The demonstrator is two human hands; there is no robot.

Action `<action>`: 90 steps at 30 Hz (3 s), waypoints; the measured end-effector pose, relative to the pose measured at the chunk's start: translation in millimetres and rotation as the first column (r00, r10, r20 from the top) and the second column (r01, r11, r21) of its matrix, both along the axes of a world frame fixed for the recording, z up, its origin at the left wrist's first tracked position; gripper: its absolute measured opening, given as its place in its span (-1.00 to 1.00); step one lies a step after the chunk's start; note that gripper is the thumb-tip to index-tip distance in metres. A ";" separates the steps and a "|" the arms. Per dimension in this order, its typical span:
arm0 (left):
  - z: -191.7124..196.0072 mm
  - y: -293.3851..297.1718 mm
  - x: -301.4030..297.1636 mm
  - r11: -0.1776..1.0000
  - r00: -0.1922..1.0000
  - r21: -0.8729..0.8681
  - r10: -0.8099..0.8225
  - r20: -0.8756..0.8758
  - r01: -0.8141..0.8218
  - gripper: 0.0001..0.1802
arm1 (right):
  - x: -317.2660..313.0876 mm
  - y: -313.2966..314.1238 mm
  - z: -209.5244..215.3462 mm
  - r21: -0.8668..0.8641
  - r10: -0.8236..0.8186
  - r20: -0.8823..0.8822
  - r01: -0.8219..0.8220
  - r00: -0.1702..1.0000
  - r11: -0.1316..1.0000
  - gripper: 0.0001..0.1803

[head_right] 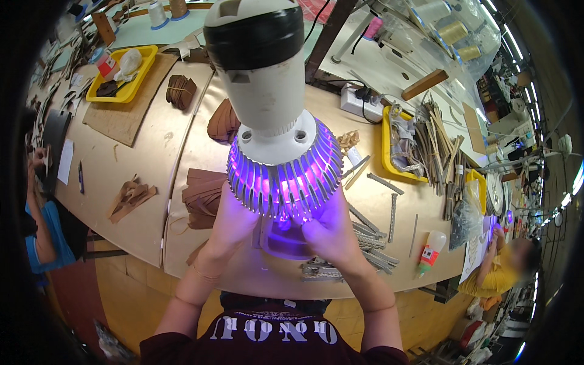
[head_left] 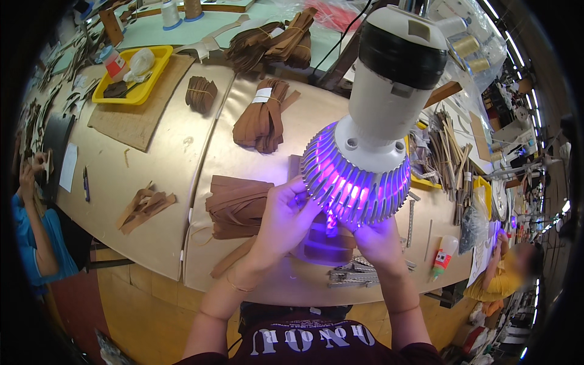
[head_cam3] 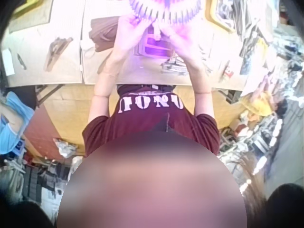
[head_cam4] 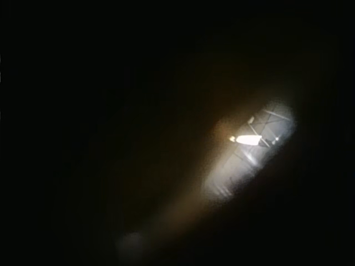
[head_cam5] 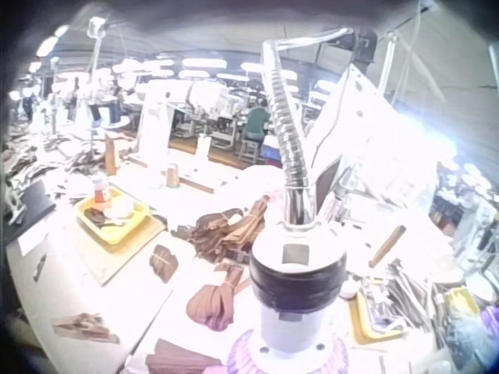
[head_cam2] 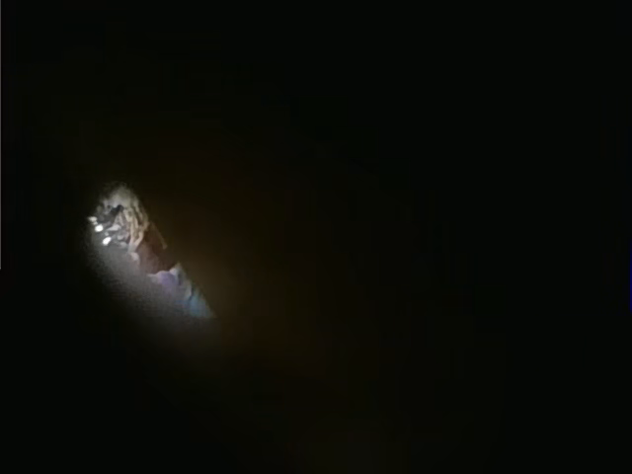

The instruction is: The person repeatedly picks up braided silver strips and wraps them around a cylindrical cardboard form under a UV lamp. They align each strip and press it into place, building a stacked band pattern on the form. The workspace contains additional strips, brown fabric pieces, and tools on the table.

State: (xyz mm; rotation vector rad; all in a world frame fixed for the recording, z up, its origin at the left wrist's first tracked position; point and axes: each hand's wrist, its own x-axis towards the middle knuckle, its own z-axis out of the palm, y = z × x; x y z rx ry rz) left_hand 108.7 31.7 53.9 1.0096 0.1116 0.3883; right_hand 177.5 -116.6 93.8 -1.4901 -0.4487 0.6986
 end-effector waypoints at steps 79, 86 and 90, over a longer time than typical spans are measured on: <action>-45.6 -14.8 13.9 0.940 0.986 -0.322 0.065 -0.150 -0.111 -0.53 | -0.9 -30.9 21.0 -0.368 0.118 0.620 0.154 0.776 0.917 -0.65; -45.6 -15.1 14.1 0.940 0.987 -0.322 0.068 -0.148 -0.112 -0.52 | -5.7 -33.8 20.9 -0.366 0.111 0.623 0.163 0.774 0.916 -0.63; -45.2 -14.6 14.0 0.943 0.986 -0.315 0.066 -0.152 -0.112 -0.53 | -7.6 -34.9 20.8 -0.366 0.108 0.627 0.170 0.772 0.915 -0.63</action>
